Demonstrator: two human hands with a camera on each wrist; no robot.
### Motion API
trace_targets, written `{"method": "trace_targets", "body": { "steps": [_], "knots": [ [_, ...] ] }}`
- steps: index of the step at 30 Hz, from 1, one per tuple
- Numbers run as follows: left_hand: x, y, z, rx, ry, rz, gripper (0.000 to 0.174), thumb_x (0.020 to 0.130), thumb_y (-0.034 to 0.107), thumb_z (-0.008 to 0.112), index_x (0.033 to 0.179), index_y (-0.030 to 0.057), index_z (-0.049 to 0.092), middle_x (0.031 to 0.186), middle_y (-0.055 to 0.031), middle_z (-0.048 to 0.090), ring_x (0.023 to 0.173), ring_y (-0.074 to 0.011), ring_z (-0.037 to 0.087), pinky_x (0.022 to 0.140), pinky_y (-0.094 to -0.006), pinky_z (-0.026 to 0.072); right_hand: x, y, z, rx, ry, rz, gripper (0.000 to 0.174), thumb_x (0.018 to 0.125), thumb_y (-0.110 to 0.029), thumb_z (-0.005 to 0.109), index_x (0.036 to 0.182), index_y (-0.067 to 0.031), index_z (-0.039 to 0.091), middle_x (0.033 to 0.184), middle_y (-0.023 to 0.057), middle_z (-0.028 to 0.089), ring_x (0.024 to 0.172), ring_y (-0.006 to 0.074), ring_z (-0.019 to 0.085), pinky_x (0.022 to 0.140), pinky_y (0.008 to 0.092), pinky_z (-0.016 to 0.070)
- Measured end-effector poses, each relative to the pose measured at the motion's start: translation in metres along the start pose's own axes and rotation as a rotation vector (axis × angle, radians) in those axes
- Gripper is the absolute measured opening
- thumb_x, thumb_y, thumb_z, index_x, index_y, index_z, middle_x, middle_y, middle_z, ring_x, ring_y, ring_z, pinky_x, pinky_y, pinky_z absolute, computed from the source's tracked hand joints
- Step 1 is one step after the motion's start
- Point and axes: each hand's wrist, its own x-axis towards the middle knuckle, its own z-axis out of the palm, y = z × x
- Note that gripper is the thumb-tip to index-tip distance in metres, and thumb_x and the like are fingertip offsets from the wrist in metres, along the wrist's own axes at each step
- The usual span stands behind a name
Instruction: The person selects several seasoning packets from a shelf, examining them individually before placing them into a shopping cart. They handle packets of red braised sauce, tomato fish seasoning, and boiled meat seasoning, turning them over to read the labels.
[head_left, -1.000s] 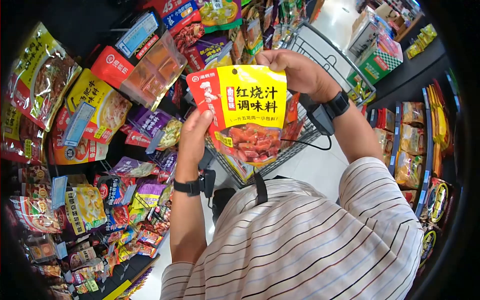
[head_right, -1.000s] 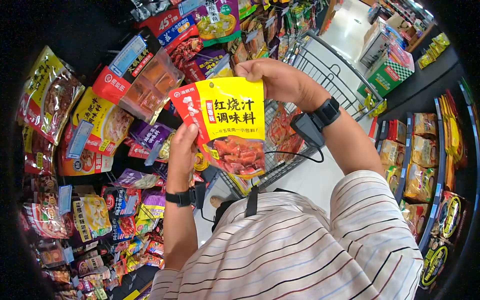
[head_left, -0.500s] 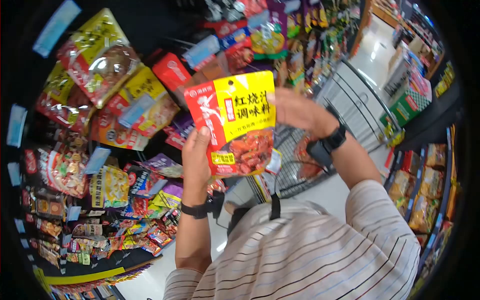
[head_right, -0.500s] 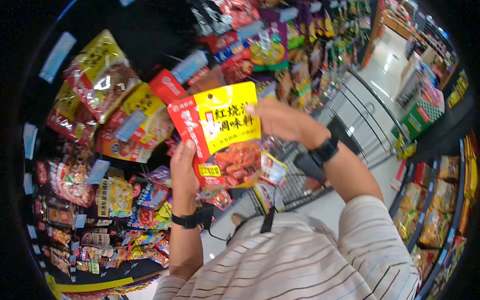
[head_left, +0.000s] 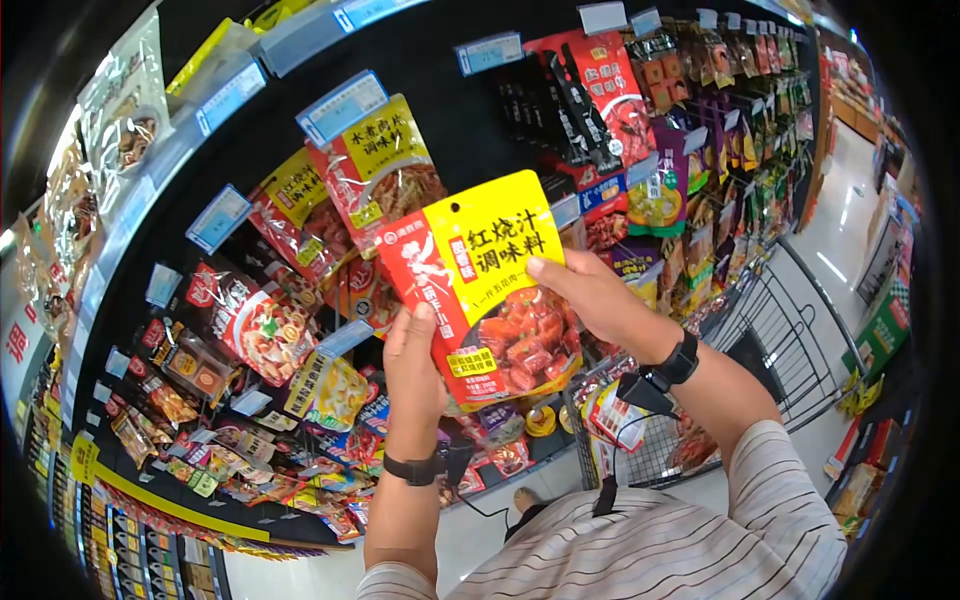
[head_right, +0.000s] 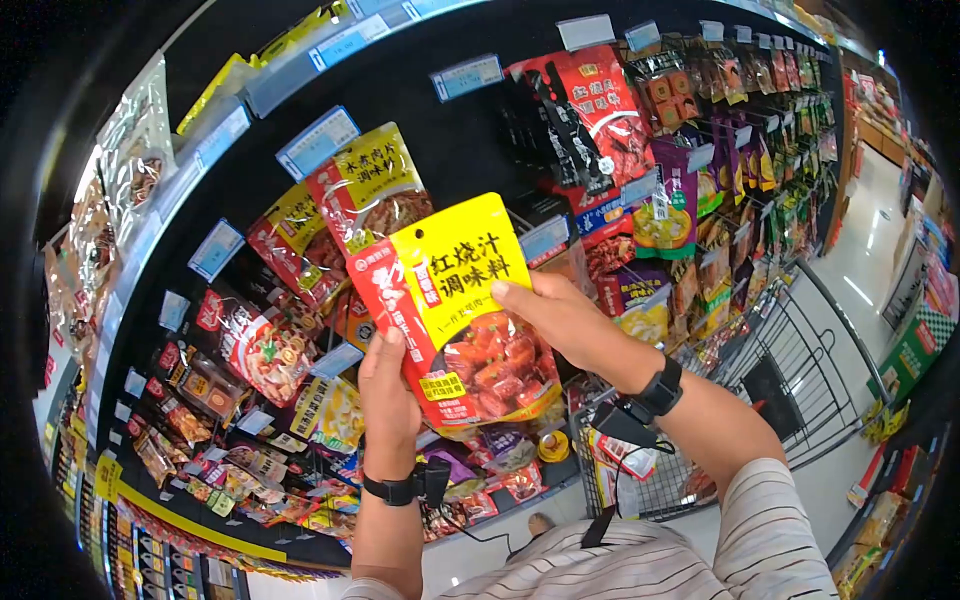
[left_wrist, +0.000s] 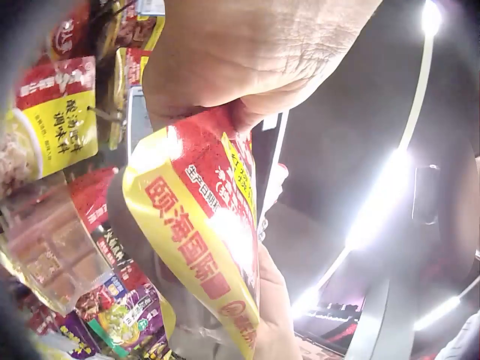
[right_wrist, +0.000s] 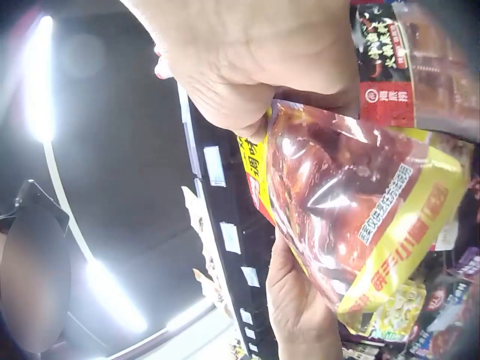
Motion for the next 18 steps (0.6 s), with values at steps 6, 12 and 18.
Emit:
{"method": "trace_targets", "body": {
  "steps": [6, 12, 18],
  "knots": [
    [0.040, 0.068, 0.001, 0.431, 0.052, 0.183, 0.037, 0.103, 0.026, 0.051, 0.128, -0.0004, 0.052, 0.113, -0.0063, 0.065, 0.099, -0.0112, 0.064, 0.083, -0.0238, 0.0515, 0.045, -0.026, 0.019, 0.146, -0.085, -0.090, 0.036, 0.103, -0.022, 0.051, 0.125, 0.0064, 0.057, 0.119, 0.0102, 0.067, 0.102, 0.0114, 0.064, 0.091, 0.0282, 0.0512],
    [0.105, 0.128, 0.007, 0.649, 0.011, 0.375, 0.053, 0.100, 0.037, 0.054, 0.136, -0.0020, 0.049, 0.129, -0.0152, 0.058, 0.118, -0.0205, 0.056, 0.099, -0.0345, 0.0428, 0.068, -0.036, 0.024, 0.157, -0.073, -0.143, 0.034, 0.102, -0.020, 0.053, 0.122, 0.0072, 0.058, 0.114, 0.0118, 0.068, 0.098, 0.0121, 0.066, 0.087, 0.0284, 0.0530],
    [0.139, 0.147, 0.006, 0.653, -0.109, 0.291, 0.046, 0.099, 0.036, 0.054, 0.130, 0.0017, 0.056, 0.124, -0.0102, 0.062, 0.118, -0.0199, 0.056, 0.104, -0.0367, 0.0397, 0.084, -0.032, 0.017, 0.087, -0.064, -0.216, 0.037, 0.102, -0.022, 0.054, 0.125, 0.0068, 0.057, 0.118, 0.0112, 0.068, 0.101, 0.0128, 0.065, 0.090, 0.0292, 0.0523]
  ]
}}
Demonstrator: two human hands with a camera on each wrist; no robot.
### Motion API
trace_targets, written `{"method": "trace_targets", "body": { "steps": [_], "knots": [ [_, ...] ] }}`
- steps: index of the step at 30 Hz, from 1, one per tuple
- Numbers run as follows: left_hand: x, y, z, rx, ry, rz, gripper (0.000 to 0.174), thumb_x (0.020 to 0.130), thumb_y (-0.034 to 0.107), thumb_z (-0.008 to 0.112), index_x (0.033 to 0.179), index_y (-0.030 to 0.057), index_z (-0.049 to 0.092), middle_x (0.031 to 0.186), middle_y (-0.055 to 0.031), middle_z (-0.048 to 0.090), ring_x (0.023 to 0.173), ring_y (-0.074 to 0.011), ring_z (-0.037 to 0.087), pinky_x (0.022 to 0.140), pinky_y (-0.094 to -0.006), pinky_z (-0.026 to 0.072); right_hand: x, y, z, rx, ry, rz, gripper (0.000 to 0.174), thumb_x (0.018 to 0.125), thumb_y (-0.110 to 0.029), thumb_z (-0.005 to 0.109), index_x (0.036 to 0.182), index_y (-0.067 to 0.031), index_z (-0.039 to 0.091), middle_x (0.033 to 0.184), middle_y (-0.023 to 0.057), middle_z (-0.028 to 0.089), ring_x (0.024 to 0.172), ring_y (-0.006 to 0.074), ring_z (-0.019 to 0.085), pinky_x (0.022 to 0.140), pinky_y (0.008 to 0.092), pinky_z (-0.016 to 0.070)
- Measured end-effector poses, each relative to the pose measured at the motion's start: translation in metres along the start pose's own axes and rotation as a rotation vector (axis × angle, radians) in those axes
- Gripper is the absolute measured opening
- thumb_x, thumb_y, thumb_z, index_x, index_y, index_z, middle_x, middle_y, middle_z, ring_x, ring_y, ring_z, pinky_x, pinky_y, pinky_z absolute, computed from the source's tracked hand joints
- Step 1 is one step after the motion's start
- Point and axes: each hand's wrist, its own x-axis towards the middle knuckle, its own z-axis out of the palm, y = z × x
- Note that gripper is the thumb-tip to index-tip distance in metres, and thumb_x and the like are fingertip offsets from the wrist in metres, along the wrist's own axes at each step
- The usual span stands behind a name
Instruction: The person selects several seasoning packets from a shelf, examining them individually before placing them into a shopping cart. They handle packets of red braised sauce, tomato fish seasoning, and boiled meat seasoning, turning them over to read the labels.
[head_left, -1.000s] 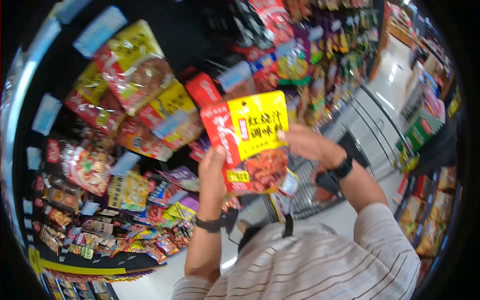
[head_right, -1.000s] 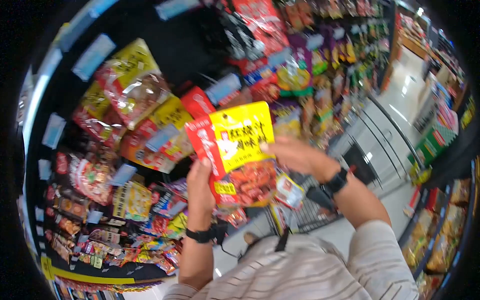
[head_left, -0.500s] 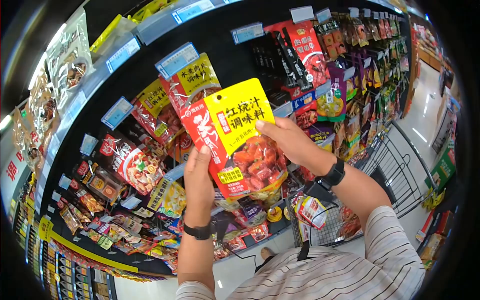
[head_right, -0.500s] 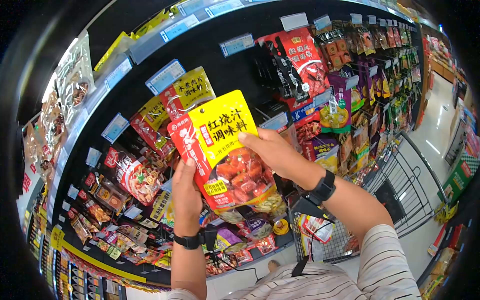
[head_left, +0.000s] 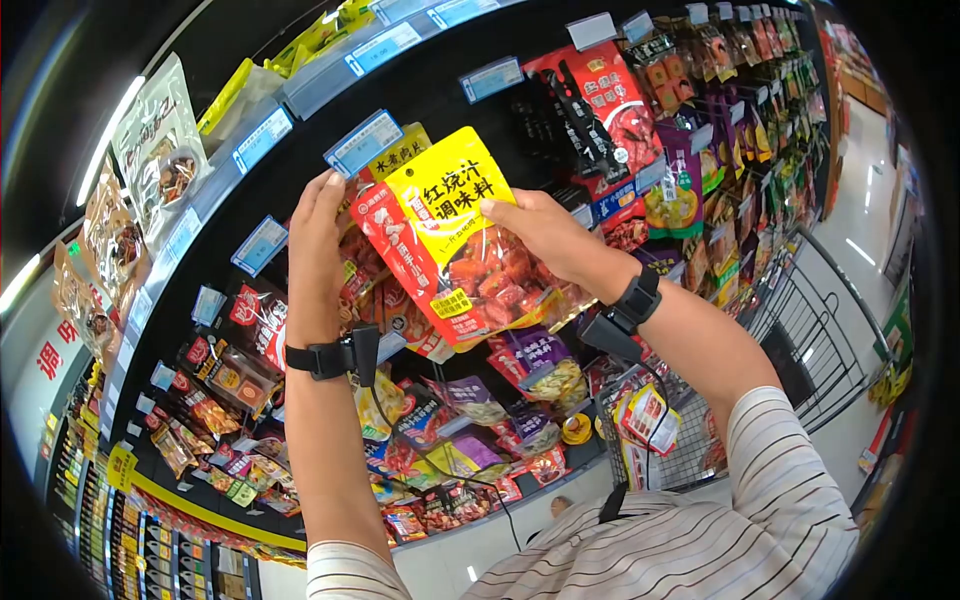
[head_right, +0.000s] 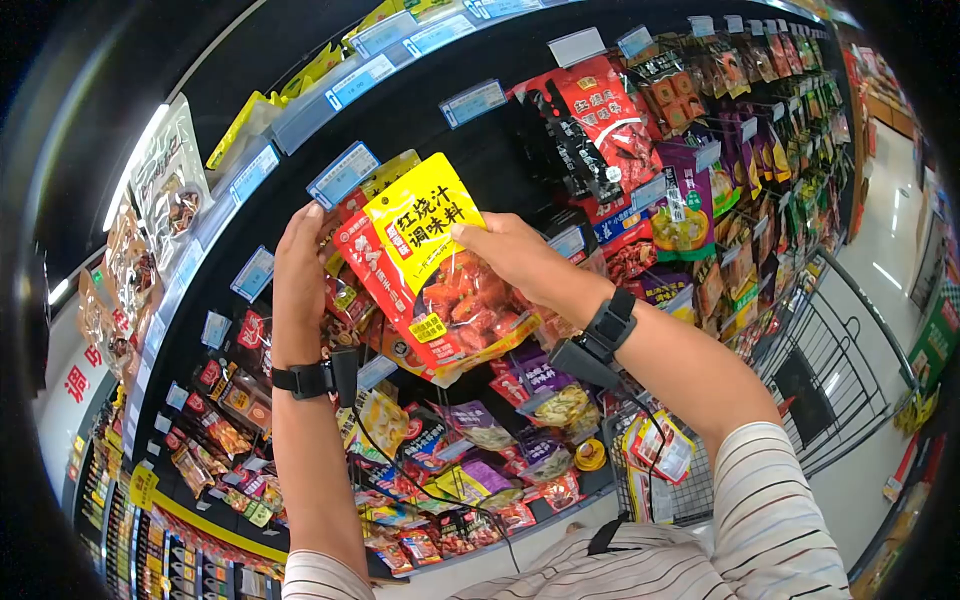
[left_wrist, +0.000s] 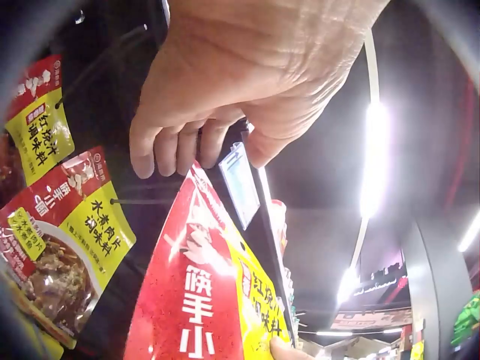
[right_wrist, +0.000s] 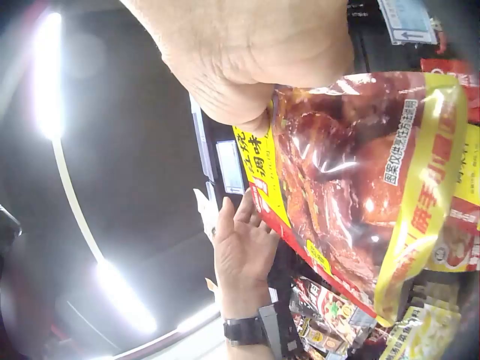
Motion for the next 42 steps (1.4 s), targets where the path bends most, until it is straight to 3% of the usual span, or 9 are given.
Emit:
{"method": "trace_targets", "body": {
  "steps": [3, 9, 16, 21, 30, 33, 36, 42],
  "knots": [
    [0.001, 0.006, -0.003, -0.013, -0.018, 0.052, 0.045, 0.099, 0.037, 0.054, 0.129, 0.0042, 0.057, 0.127, -0.0087, 0.062, 0.121, -0.0205, 0.055, 0.104, -0.0379, 0.0388, 0.003, 0.001, -0.003, -0.012, 0.034, -0.026, 0.035, 0.101, -0.020, 0.053, 0.120, 0.0082, 0.058, 0.112, 0.0119, 0.069, 0.095, 0.0116, 0.066, 0.085, 0.0279, 0.0526],
    [-0.001, 0.017, 0.001, 0.057, 0.012, 0.043, 0.045, 0.102, 0.035, 0.047, 0.133, 0.0035, 0.055, 0.128, -0.0129, 0.060, 0.121, -0.0222, 0.055, 0.104, -0.0392, 0.0407, 0.013, -0.001, 0.000, 0.046, -0.010, 0.010, 0.036, 0.102, -0.021, 0.055, 0.123, 0.0066, 0.057, 0.115, 0.0114, 0.069, 0.099, 0.0125, 0.066, 0.089, 0.0287, 0.0522],
    [-0.004, 0.024, 0.003, 0.063, -0.028, 0.065, 0.046, 0.101, 0.036, 0.048, 0.131, 0.0028, 0.056, 0.128, -0.0125, 0.061, 0.117, -0.0194, 0.057, 0.103, -0.0335, 0.0410, 0.028, -0.010, 0.023, 0.053, -0.039, -0.009, 0.033, 0.101, -0.021, 0.055, 0.120, 0.0061, 0.059, 0.111, 0.0115, 0.069, 0.094, 0.0121, 0.067, 0.082, 0.0268, 0.0533],
    [-0.005, 0.029, 0.002, 0.153, -0.011, 0.113, 0.046, 0.100, 0.037, 0.048, 0.128, 0.0024, 0.059, 0.129, -0.0106, 0.061, 0.114, -0.0172, 0.058, 0.102, -0.0322, 0.0408, 0.044, -0.005, 0.027, 0.079, -0.058, -0.045, 0.033, 0.102, -0.019, 0.051, 0.120, 0.0082, 0.058, 0.112, 0.0142, 0.069, 0.095, 0.0151, 0.069, 0.084, 0.0298, 0.0542],
    [0.001, 0.025, 0.001, 0.265, 0.014, 0.133, 0.046, 0.100, 0.039, 0.048, 0.130, 0.0057, 0.060, 0.131, -0.0105, 0.060, 0.120, -0.0205, 0.053, 0.106, -0.0393, 0.0367, 0.064, 0.010, 0.015, 0.090, -0.015, -0.026, 0.033, 0.102, -0.019, 0.050, 0.119, 0.0083, 0.058, 0.112, 0.0141, 0.069, 0.093, 0.0149, 0.069, 0.083, 0.0299, 0.0539],
    [0.000, 0.021, 0.002, 0.310, 0.020, 0.171, 0.047, 0.099, 0.039, 0.049, 0.131, 0.0050, 0.059, 0.132, -0.0108, 0.060, 0.119, -0.0206, 0.054, 0.106, -0.0381, 0.0368, 0.070, 0.012, 0.013, 0.043, 0.016, -0.008, 0.033, 0.102, -0.019, 0.050, 0.118, 0.0083, 0.058, 0.110, 0.0139, 0.070, 0.091, 0.0151, 0.069, 0.082, 0.0300, 0.0539],
    [0.000, 0.016, 0.004, 0.345, 0.074, 0.251, 0.042, 0.098, 0.032, 0.054, 0.126, 0.0009, 0.061, 0.122, -0.0114, 0.063, 0.110, -0.0177, 0.059, 0.098, -0.0304, 0.0437, 0.076, 0.012, 0.012, 0.036, 0.017, 0.011, 0.032, 0.102, -0.019, 0.050, 0.117, 0.0083, 0.059, 0.108, 0.0137, 0.071, 0.090, 0.0155, 0.069, 0.081, 0.0302, 0.0537],
    [0.001, -0.005, 0.001, 0.424, 0.125, 0.237, 0.045, 0.099, 0.034, 0.053, 0.130, 0.0011, 0.058, 0.126, -0.0141, 0.059, 0.114, -0.0202, 0.058, 0.099, -0.0330, 0.0440, 0.095, 0.019, 0.008, -0.001, 0.074, 0.070, 0.030, 0.101, -0.018, 0.050, 0.114, 0.0077, 0.061, 0.107, 0.0135, 0.071, 0.091, 0.0163, 0.069, 0.081, 0.0301, 0.0527]
  ]
}}
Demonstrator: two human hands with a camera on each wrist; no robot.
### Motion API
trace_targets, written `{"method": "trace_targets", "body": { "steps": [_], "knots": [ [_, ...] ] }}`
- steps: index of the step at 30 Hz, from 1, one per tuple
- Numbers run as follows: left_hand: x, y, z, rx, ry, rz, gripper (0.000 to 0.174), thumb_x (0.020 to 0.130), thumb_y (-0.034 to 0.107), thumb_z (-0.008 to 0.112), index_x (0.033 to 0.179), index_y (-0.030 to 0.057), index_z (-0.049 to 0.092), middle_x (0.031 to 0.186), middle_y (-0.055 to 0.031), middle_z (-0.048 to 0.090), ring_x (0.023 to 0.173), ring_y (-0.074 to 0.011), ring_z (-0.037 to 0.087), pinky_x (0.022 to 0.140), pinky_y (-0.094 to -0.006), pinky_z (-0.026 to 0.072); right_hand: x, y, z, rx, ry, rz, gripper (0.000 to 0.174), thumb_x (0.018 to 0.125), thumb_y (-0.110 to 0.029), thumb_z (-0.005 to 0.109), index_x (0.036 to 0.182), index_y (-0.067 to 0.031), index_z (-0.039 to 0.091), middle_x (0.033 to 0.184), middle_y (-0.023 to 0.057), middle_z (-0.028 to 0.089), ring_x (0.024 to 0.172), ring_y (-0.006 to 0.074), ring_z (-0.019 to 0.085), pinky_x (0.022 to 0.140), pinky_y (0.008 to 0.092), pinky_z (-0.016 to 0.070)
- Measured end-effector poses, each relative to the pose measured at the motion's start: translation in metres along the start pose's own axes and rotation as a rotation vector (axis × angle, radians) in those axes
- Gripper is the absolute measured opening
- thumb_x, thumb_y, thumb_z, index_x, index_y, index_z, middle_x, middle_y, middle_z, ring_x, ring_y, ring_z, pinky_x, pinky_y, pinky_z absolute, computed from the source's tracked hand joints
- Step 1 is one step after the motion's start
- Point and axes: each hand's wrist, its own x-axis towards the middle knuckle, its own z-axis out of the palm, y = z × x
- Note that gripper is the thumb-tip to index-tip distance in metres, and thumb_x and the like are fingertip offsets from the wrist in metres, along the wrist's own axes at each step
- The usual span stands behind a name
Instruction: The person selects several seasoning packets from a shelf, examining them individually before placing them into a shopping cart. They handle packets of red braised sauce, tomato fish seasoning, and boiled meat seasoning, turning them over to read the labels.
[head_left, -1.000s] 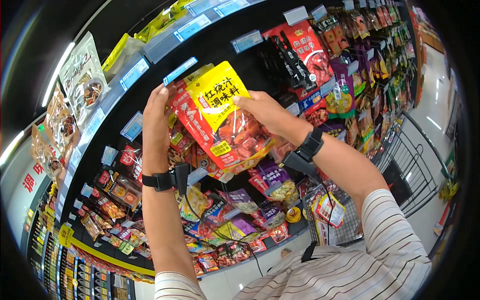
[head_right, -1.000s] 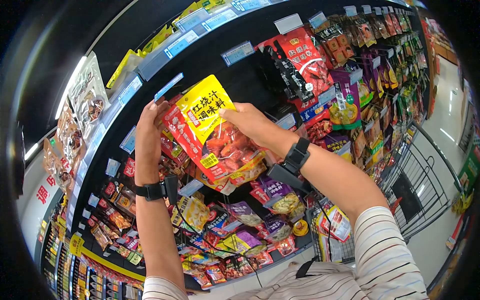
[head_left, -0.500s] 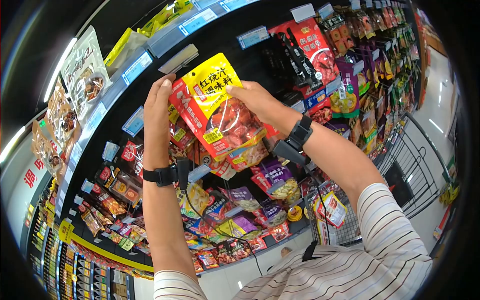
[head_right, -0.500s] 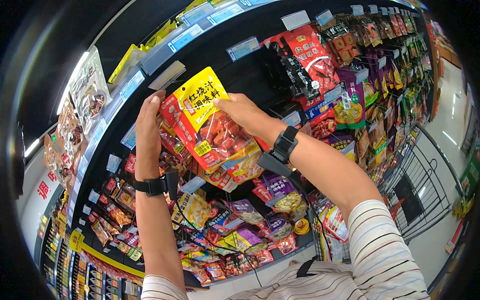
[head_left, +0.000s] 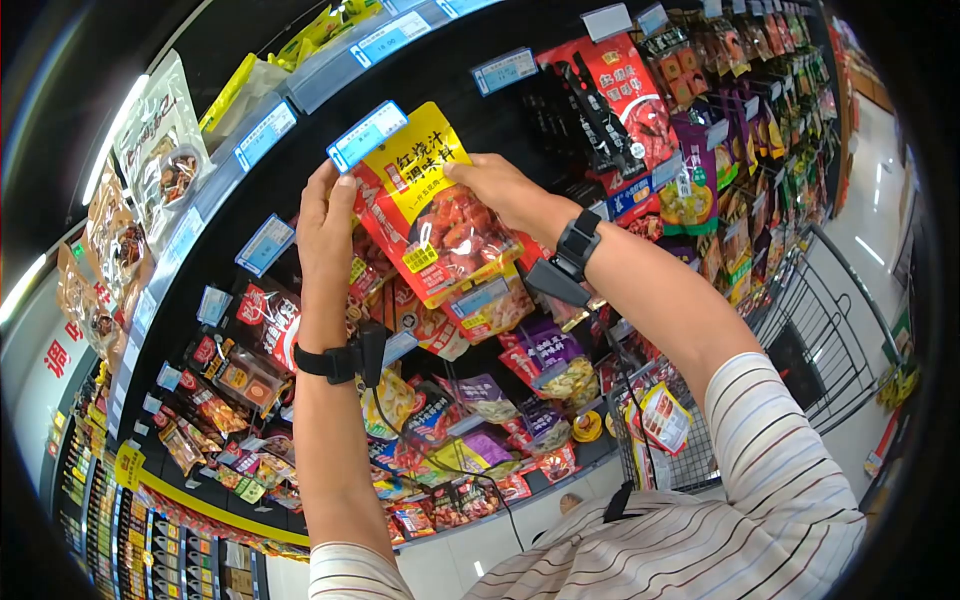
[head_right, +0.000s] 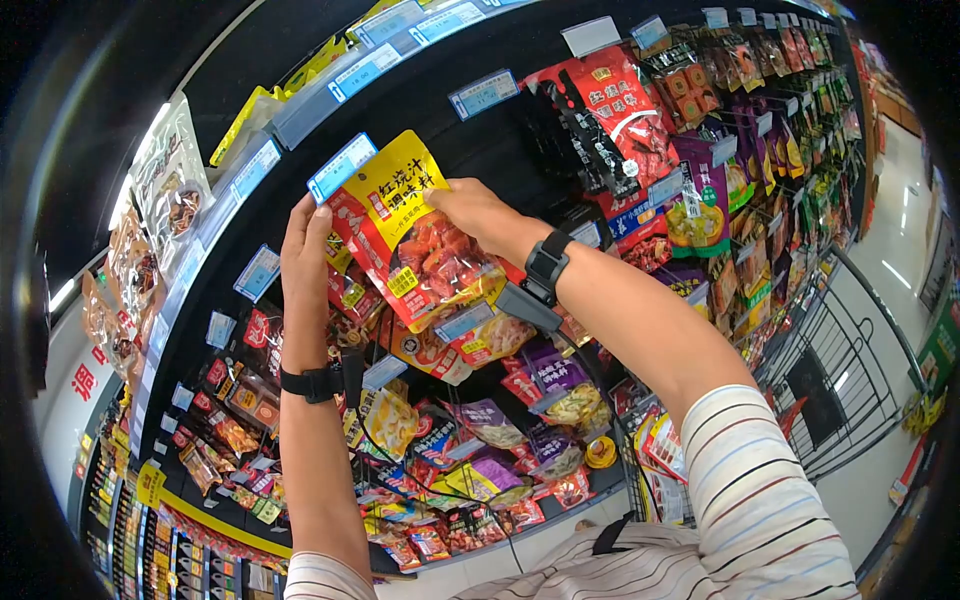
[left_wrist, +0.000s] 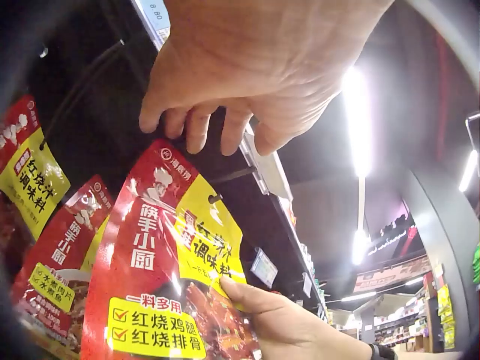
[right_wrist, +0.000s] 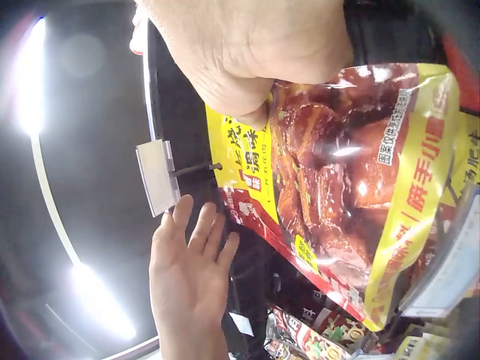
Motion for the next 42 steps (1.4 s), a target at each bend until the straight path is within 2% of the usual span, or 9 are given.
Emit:
{"method": "trace_targets", "body": {
  "steps": [10, 20, 24, 27, 30, 33, 36, 39, 42],
  "knots": [
    [-0.005, -0.002, 0.004, -0.018, -0.074, -0.033, 0.046, 0.100, 0.036, 0.054, 0.129, 0.0004, 0.058, 0.115, -0.0118, 0.065, 0.105, -0.0179, 0.059, 0.093, -0.0304, 0.0445, 0.030, 0.017, -0.007, -0.183, 0.101, -0.011, 0.033, 0.100, -0.021, 0.054, 0.112, 0.0080, 0.064, 0.104, 0.0149, 0.071, 0.086, 0.0170, 0.065, 0.079, 0.0310, 0.0486],
    [0.008, -0.037, 0.034, 0.053, -0.321, -0.011, 0.053, 0.099, 0.030, 0.056, 0.135, -0.0084, 0.049, 0.132, -0.0223, 0.058, 0.121, -0.0259, 0.057, 0.102, -0.0332, 0.0424, 0.074, 0.049, -0.014, -0.410, 0.231, 0.064, 0.041, 0.101, -0.031, 0.055, 0.121, 0.0035, 0.063, 0.107, 0.0111, 0.070, 0.092, 0.0168, 0.062, 0.081, 0.0318, 0.0484],
    [0.010, -0.039, 0.043, 0.041, -0.432, -0.145, 0.059, 0.099, 0.034, 0.055, 0.141, -0.0055, 0.045, 0.138, -0.0243, 0.053, 0.126, -0.0289, 0.053, 0.107, -0.0344, 0.0388, 0.105, 0.084, -0.040, -0.596, 0.273, 0.107, 0.037, 0.097, -0.025, 0.058, 0.122, 0.0013, 0.064, 0.107, 0.0130, 0.071, 0.092, 0.0191, 0.065, 0.082, 0.0321, 0.0491],
    [0.013, -0.039, 0.051, 0.068, -0.443, -0.188, 0.061, 0.096, 0.033, 0.057, 0.141, -0.0063, 0.044, 0.137, -0.0272, 0.053, 0.122, -0.0295, 0.057, 0.103, -0.0343, 0.0424, 0.110, 0.088, -0.048, -0.602, 0.187, 0.049, 0.043, 0.093, -0.034, 0.060, 0.124, -0.0032, 0.063, 0.116, 0.0220, 0.067, 0.108, 0.0345, 0.065, 0.089, 0.0410, 0.0503],
    [0.023, -0.062, 0.059, 0.181, -0.455, -0.140, 0.065, 0.095, 0.036, 0.058, 0.143, -0.0048, 0.043, 0.141, -0.0277, 0.049, 0.128, -0.0327, 0.052, 0.107, -0.0352, 0.0388, 0.118, 0.089, -0.051, -0.676, 0.210, 0.038, 0.042, 0.092, -0.032, 0.060, 0.123, -0.0036, 0.064, 0.117, 0.0235, 0.066, 0.109, 0.0355, 0.065, 0.090, 0.0404, 0.0505],
    [0.032, -0.071, 0.065, 0.344, -0.435, -0.069, 0.067, 0.094, 0.040, 0.058, 0.145, -0.0020, 0.043, 0.145, -0.0273, 0.045, 0.135, -0.0356, 0.045, 0.111, -0.0357, 0.0342, 0.118, 0.083, -0.050, -0.647, 0.235, 0.078, 0.041, 0.091, -0.031, 0.062, 0.122, -0.0032, 0.064, 0.117, 0.0236, 0.066, 0.109, 0.0349, 0.065, 0.090, 0.0404, 0.0509],
    [0.045, -0.069, 0.072, 0.452, -0.395, -0.044, 0.069, 0.092, 0.040, 0.060, 0.144, -0.0025, 0.043, 0.144, -0.0292, 0.045, 0.135, -0.0386, 0.043, 0.111, -0.0373, 0.0343, 0.113, 0.076, -0.042, -0.678, 0.341, 0.048, 0.034, 0.094, -0.021, 0.058, 0.119, 0.0014, 0.064, 0.104, 0.0179, 0.070, 0.092, 0.0239, 0.067, 0.076, 0.0364, 0.0523],
    [0.058, -0.085, 0.078, 0.498, -0.425, -0.078, 0.070, 0.090, 0.041, 0.061, 0.142, -0.0045, 0.045, 0.142, -0.0306, 0.047, 0.133, -0.0414, 0.045, 0.111, -0.0397, 0.0354, 0.110, 0.066, -0.041, -0.702, 0.331, 0.173, 0.036, 0.094, -0.023, 0.058, 0.120, 0.0016, 0.063, 0.104, 0.0191, 0.070, 0.094, 0.0276, 0.068, 0.077, 0.0379, 0.0524],
    [0.056, -0.084, 0.078, 0.480, -0.451, -0.098, 0.070, 0.090, 0.041, 0.061, 0.141, -0.0043, 0.045, 0.142, -0.0303, 0.047, 0.132, -0.0402, 0.046, 0.110, -0.0394, 0.0368, 0.105, 0.066, -0.045, -0.843, 0.319, 0.191, 0.041, 0.091, -0.027, 0.059, 0.123, -0.0009, 0.064, 0.122, 0.0244, 0.064, 0.111, 0.0373, 0.064, 0.091, 0.0418, 0.0522]
  ]
}}
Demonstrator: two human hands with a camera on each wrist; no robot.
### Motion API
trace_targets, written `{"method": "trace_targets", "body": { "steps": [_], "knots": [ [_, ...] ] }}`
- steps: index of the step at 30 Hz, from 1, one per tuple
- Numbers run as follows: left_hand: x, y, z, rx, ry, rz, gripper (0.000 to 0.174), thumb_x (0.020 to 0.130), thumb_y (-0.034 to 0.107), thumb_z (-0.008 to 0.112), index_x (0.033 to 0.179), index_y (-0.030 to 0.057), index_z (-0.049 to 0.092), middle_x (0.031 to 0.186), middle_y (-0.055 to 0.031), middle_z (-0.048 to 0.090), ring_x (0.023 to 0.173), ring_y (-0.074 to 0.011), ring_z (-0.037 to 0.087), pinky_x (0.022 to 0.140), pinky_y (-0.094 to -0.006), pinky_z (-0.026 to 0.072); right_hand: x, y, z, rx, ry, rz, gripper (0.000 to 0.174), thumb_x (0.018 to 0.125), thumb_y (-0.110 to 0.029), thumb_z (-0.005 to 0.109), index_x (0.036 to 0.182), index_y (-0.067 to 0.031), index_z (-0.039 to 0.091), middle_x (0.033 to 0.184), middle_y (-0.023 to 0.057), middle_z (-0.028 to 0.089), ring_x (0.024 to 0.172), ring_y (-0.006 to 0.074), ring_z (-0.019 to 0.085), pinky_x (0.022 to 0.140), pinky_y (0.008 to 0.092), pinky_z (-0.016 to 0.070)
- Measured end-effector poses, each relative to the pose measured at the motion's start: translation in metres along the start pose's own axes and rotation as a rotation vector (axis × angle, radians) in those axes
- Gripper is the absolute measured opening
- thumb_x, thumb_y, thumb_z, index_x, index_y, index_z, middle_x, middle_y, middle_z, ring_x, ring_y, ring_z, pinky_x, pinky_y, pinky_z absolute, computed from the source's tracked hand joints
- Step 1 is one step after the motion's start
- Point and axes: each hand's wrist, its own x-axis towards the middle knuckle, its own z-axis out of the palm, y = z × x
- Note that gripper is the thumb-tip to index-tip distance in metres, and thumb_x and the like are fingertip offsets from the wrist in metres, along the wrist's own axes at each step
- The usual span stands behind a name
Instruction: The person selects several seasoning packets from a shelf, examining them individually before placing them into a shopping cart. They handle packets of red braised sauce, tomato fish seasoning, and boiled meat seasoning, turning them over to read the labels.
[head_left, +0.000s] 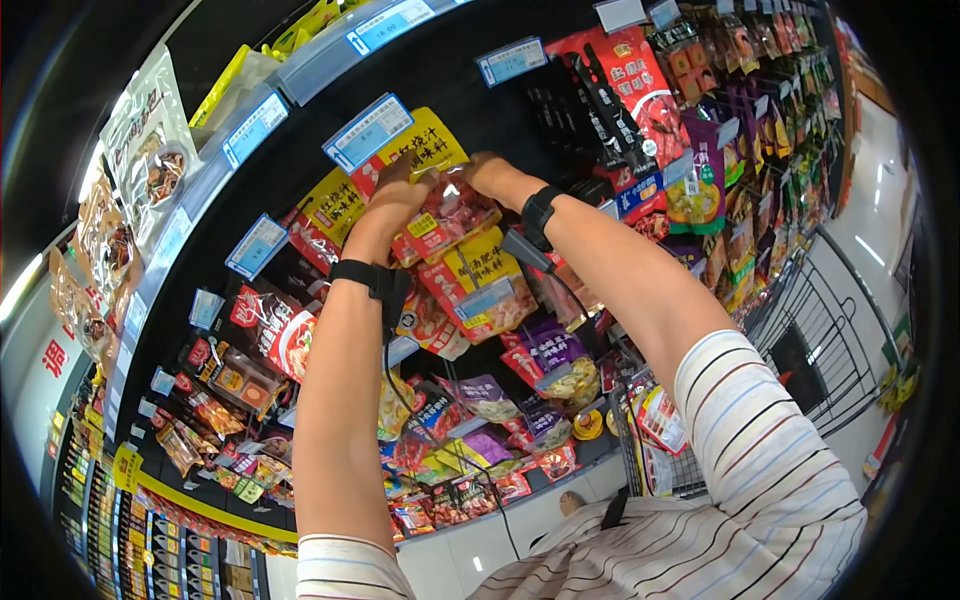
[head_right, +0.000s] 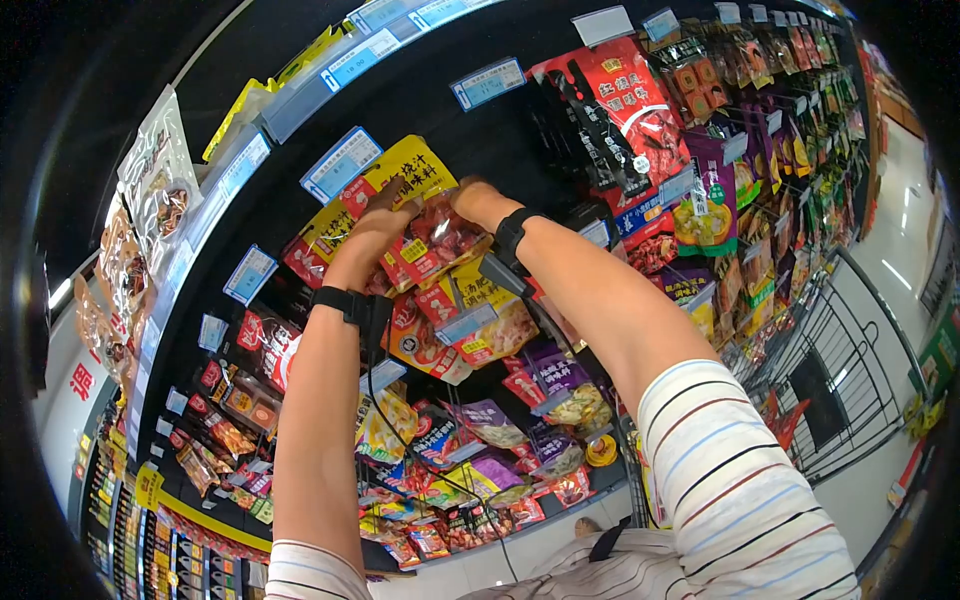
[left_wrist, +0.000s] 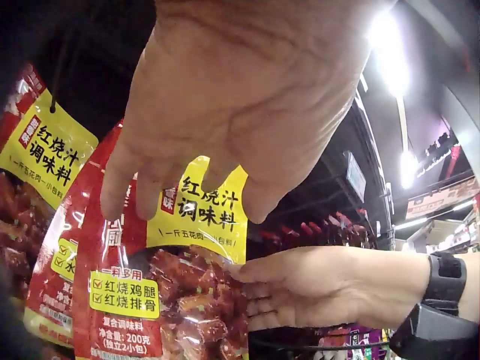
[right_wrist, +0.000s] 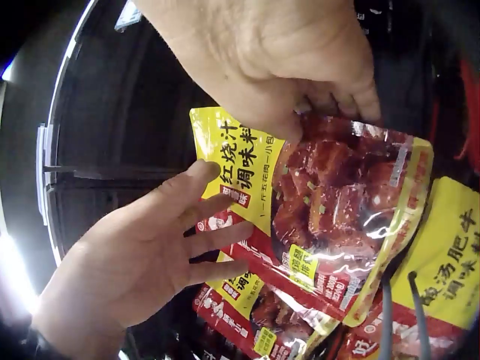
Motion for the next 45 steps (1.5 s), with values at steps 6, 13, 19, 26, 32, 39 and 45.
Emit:
{"method": "trace_targets", "body": {
  "steps": [6, 13, 19, 26, 32, 39, 45],
  "knots": [
    [-0.022, 0.023, -0.010, -0.108, -0.159, -0.045, 0.075, 0.089, 0.044, 0.062, 0.142, -0.0052, 0.044, 0.137, -0.0297, 0.053, 0.130, -0.0382, 0.050, 0.106, -0.0366, 0.0385, -0.045, 0.016, -0.028, 0.055, 0.090, -0.266, 0.046, 0.087, -0.022, 0.058, 0.122, 0.0074, 0.059, 0.122, 0.0268, 0.063, 0.117, 0.0370, 0.060, 0.097, 0.0383, 0.0485],
    [-0.076, 0.075, -0.037, -0.445, -0.310, 0.028, 0.065, 0.094, 0.036, 0.063, 0.142, -0.0044, 0.044, 0.135, -0.0232, 0.055, 0.126, -0.0285, 0.054, 0.105, -0.0358, 0.0413, -0.160, 0.024, -0.091, 0.376, -0.094, -0.469, 0.030, 0.095, -0.016, 0.055, 0.116, 0.0041, 0.061, 0.107, 0.0108, 0.067, 0.100, 0.0165, 0.062, 0.090, 0.0311, 0.0487],
    [-0.122, 0.084, -0.026, -0.312, -0.128, 0.239, 0.056, 0.096, 0.031, 0.063, 0.141, 0.0023, 0.047, 0.139, -0.0168, 0.050, 0.126, -0.0265, 0.052, 0.105, -0.0377, 0.0416, -0.238, 0.049, -0.122, 0.431, -0.182, -0.254, 0.025, 0.099, -0.018, 0.051, 0.114, -0.0008, 0.061, 0.105, 0.0042, 0.066, 0.097, 0.0111, 0.060, 0.087, 0.0292, 0.0489],
    [-0.202, 0.117, 0.003, -0.425, -0.108, 0.266, 0.046, 0.097, 0.023, 0.061, 0.137, 0.0028, 0.052, 0.131, -0.0107, 0.055, 0.122, -0.0199, 0.053, 0.103, -0.0354, 0.0426, -0.293, 0.143, -0.134, 0.546, -0.121, -0.062, 0.021, 0.099, -0.020, 0.052, 0.107, -0.0024, 0.062, 0.101, 0.0052, 0.068, 0.092, 0.0112, 0.064, 0.080, 0.0287, 0.0519],
    [-0.264, 0.121, 0.100, -1.042, -0.435, -0.104, 0.044, 0.101, 0.026, 0.057, 0.138, 0.0026, 0.050, 0.133, -0.0092, 0.058, 0.126, -0.0181, 0.052, 0.107, -0.0343, 0.0399, -0.353, 0.254, -0.132, 0.531, -0.141, 0.318, 0.020, 0.099, -0.020, 0.053, 0.102, -0.0021, 0.061, 0.093, 0.0088, 0.069, 0.082, 0.0170, 0.067, 0.073, 0.0308, 0.0546],
    [-0.316, 0.122, 0.178, -1.218, -0.761, -0.424, 0.052, 0.102, 0.037, 0.054, 0.138, 0.0003, 0.048, 0.128, -0.0115, 0.061, 0.120, -0.0179, 0.056, 0.103, -0.0314, 0.0418, -0.409, 0.337, -0.124, 0.581, -0.182, 0.599, 0.022, 0.099, -0.019, 0.054, 0.105, 0.0005, 0.062, 0.094, 0.0131, 0.069, 0.086, 0.0225, 0.070, 0.073, 0.0370, 0.0592],
    [-0.327, 0.107, 0.221, -1.161, -0.851, -0.421, 0.046, 0.103, 0.035, 0.051, 0.136, 0.0024, 0.051, 0.122, -0.0089, 0.064, 0.115, -0.0152, 0.057, 0.093, -0.0298, 0.0454, -0.429, 0.350, -0.124, 0.654, -0.148, 0.712, 0.025, 0.099, -0.019, 0.054, 0.107, 0.0034, 0.062, 0.096, 0.0178, 0.070, 0.084, 0.0276, 0.071, 0.072, 0.0391, 0.0597]
  ]
}}
